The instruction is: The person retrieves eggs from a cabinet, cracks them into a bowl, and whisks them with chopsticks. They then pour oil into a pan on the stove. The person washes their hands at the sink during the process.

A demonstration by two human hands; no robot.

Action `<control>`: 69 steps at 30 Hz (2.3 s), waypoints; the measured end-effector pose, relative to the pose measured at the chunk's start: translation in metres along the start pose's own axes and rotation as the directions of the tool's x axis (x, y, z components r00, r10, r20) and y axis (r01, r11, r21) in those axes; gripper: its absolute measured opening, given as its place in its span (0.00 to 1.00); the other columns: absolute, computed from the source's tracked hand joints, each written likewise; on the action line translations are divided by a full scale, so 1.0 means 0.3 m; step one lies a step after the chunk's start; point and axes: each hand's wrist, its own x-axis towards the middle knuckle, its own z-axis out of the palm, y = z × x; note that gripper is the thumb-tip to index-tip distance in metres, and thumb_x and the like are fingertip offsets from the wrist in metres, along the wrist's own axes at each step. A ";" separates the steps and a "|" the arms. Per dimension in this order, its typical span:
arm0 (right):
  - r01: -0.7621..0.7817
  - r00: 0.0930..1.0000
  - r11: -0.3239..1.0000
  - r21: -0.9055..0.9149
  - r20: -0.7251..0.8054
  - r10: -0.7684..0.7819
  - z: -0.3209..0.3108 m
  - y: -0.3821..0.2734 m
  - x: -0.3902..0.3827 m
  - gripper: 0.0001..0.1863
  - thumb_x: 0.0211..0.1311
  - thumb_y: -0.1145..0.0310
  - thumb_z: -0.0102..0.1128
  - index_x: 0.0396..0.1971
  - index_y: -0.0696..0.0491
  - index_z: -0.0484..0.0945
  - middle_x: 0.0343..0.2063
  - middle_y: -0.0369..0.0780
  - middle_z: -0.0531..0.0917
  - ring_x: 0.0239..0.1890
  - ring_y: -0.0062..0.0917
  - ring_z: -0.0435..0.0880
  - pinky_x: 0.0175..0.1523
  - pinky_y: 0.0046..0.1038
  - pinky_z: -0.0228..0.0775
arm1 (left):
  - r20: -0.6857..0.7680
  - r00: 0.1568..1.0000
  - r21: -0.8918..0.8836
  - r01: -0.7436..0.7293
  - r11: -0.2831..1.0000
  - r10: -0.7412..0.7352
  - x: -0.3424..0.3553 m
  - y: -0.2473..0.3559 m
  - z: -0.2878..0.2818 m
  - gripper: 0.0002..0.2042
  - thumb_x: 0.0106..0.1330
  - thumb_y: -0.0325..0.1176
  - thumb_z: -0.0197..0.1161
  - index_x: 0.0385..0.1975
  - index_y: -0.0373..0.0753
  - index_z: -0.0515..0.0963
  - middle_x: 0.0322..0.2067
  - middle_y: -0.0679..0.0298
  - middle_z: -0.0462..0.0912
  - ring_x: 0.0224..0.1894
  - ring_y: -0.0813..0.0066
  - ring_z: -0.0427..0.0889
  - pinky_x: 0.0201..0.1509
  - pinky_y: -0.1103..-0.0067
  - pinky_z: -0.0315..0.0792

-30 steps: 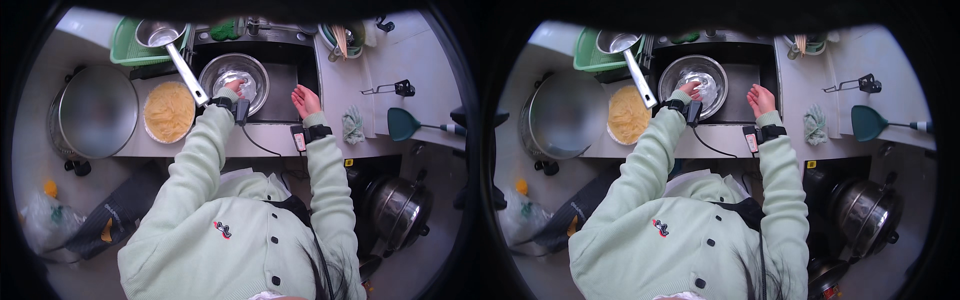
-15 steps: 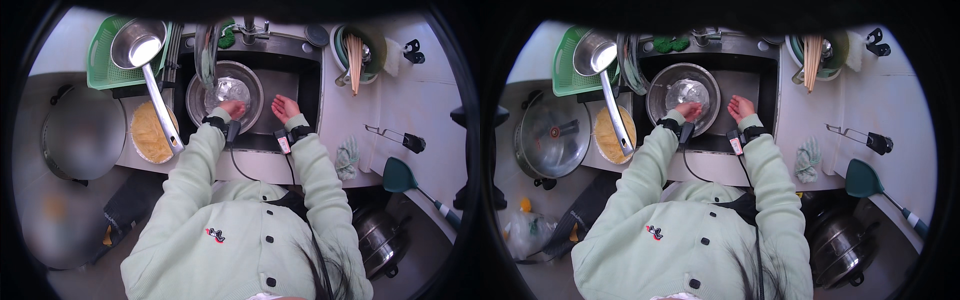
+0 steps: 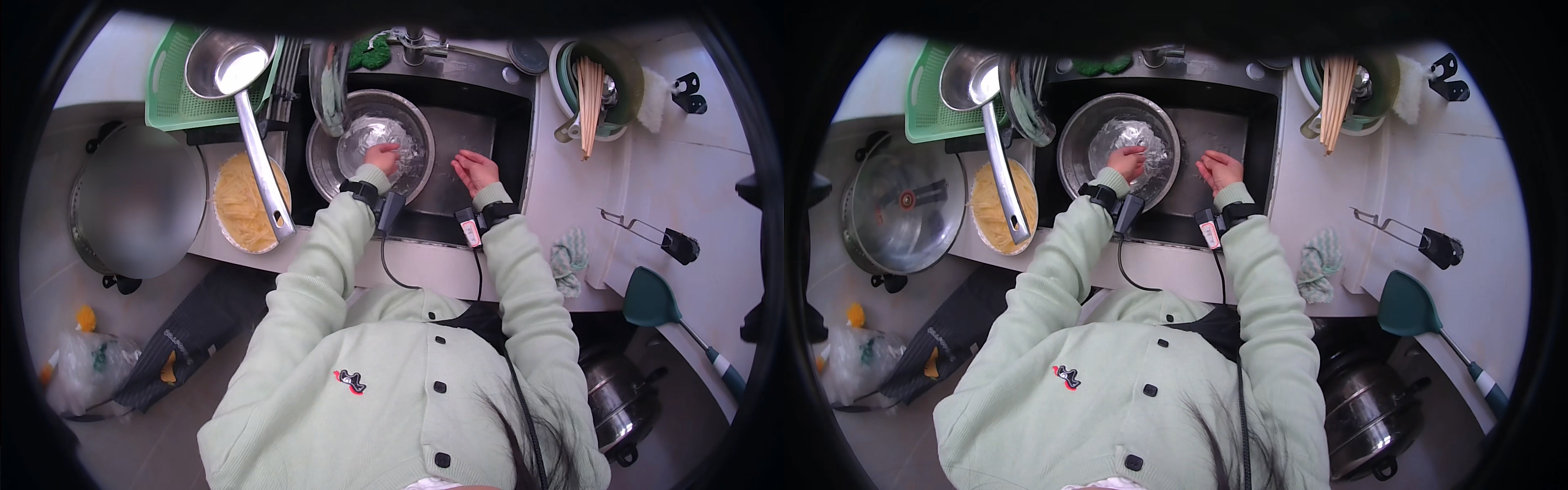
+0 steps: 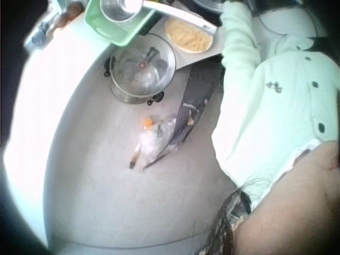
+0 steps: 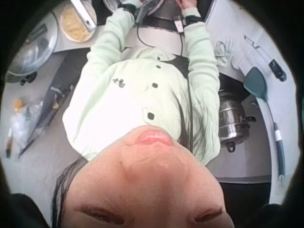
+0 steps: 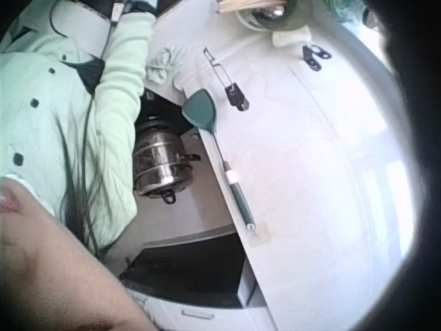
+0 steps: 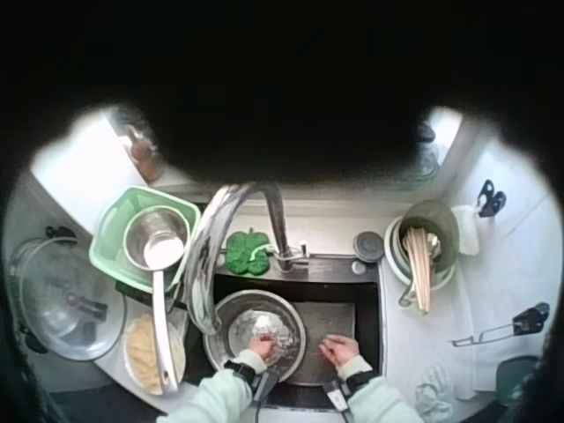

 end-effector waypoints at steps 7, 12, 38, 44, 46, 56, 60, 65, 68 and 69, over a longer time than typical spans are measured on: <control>-0.073 0.997 0.997 0.013 -0.034 0.074 0.013 -0.009 -0.014 0.14 0.64 0.76 0.45 0.47 0.62 0.71 0.41 0.44 0.78 0.43 0.28 0.79 0.50 0.25 0.75 | -0.380 0.922 0.488 0.130 0.863 0.076 0.089 -0.104 -0.097 0.17 0.55 0.27 0.58 0.46 0.34 0.73 0.35 0.57 0.81 0.35 0.65 0.80 0.38 0.74 0.74; -0.167 0.977 0.986 -0.028 0.132 0.169 0.019 0.042 0.001 0.15 0.63 0.77 0.44 0.49 0.62 0.70 0.41 0.44 0.78 0.41 0.27 0.79 0.50 0.25 0.72 | 0.507 0.862 -0.132 0.088 0.987 -0.009 -0.132 0.042 0.101 0.06 0.64 0.25 0.54 0.35 0.29 0.74 0.25 0.62 0.78 0.24 0.82 0.76 0.27 0.88 0.72; -0.116 0.966 0.957 -0.267 0.193 0.171 -0.008 0.048 -0.011 0.13 0.59 0.78 0.48 0.43 0.57 0.76 0.33 0.39 0.81 0.34 0.24 0.80 0.38 0.23 0.74 | 0.493 0.864 0.030 0.100 0.995 -0.102 -0.286 0.130 0.188 0.11 0.65 0.31 0.55 0.43 0.32 0.74 0.38 0.59 0.79 0.42 0.76 0.79 0.44 0.82 0.75; 0.017 0.942 0.419 -0.908 -0.126 -0.312 -0.050 -0.068 -0.067 0.19 0.62 0.56 0.48 0.26 0.53 0.83 0.24 0.45 0.82 0.29 0.37 0.81 0.36 0.34 0.72 | 0.406 0.912 0.343 -0.217 0.914 0.065 -0.303 0.165 0.282 0.10 0.64 0.34 0.57 0.30 0.33 0.79 0.20 0.66 0.79 0.19 0.83 0.75 0.22 0.86 0.70; 0.119 0.851 0.301 -0.946 -0.059 -0.522 -0.048 -0.120 -0.106 0.25 0.60 0.48 0.48 0.15 0.51 0.79 0.18 0.45 0.80 0.26 0.41 0.80 0.33 0.36 0.69 | 0.414 0.901 0.474 -0.335 0.814 0.129 -0.292 0.176 0.316 0.12 0.63 0.38 0.59 0.27 0.33 0.79 0.18 0.67 0.77 0.17 0.83 0.72 0.19 0.85 0.66; 0.216 0.784 -0.260 -0.941 0.325 -0.528 -0.088 -0.122 -0.317 0.12 0.51 0.67 0.61 0.36 0.55 0.77 0.38 0.46 0.78 0.43 0.40 0.77 0.49 0.35 0.70 | 0.611 0.789 0.744 -0.600 0.295 0.066 -0.246 0.070 0.398 0.29 0.57 0.45 0.62 0.55 0.35 0.68 0.49 0.49 0.75 0.53 0.57 0.73 0.57 0.71 0.66; 0.292 0.540 -0.148 -0.945 0.291 -0.790 -0.195 -0.131 -0.459 0.09 0.52 0.69 0.58 0.33 0.53 0.77 0.32 0.43 0.79 0.37 0.40 0.76 0.43 0.37 0.68 | 0.690 0.633 0.556 -0.774 0.302 0.352 -0.303 0.108 0.492 0.18 0.57 0.40 0.61 0.44 0.37 0.76 0.44 0.52 0.77 0.47 0.58 0.76 0.51 0.71 0.69; 0.068 0.436 0.028 -0.997 0.005 -0.900 -0.410 -0.116 -0.690 0.06 0.50 0.71 0.60 0.29 0.54 0.76 0.29 0.40 0.76 0.36 0.37 0.73 0.42 0.35 0.66 | 0.816 0.340 0.297 -0.940 0.167 0.467 -0.476 0.137 0.769 0.11 0.54 0.32 0.62 0.37 0.39 0.77 0.35 0.57 0.77 0.41 0.59 0.75 0.48 0.70 0.70; 0.051 0.449 0.055 -0.997 -0.027 -0.893 -0.498 -0.058 -0.673 0.09 0.50 0.71 0.60 0.32 0.53 0.75 0.32 0.41 0.75 0.39 0.39 0.72 0.45 0.35 0.65 | 0.788 -0.049 0.054 -0.988 -0.148 0.613 -0.522 0.059 0.931 0.12 0.50 0.30 0.63 0.36 0.40 0.78 0.41 0.58 0.75 0.47 0.56 0.72 0.50 0.70 0.69; 0.021 0.490 0.088 -0.996 -0.066 -0.869 -0.520 -0.032 -0.648 0.10 0.49 0.72 0.60 0.34 0.53 0.75 0.33 0.41 0.75 0.39 0.39 0.71 0.46 0.35 0.64 | 0.816 -0.050 0.081 -0.977 -0.199 0.576 -0.516 0.034 0.964 0.11 0.49 0.28 0.62 0.34 0.41 0.78 0.43 0.59 0.74 0.46 0.55 0.70 0.49 0.71 0.69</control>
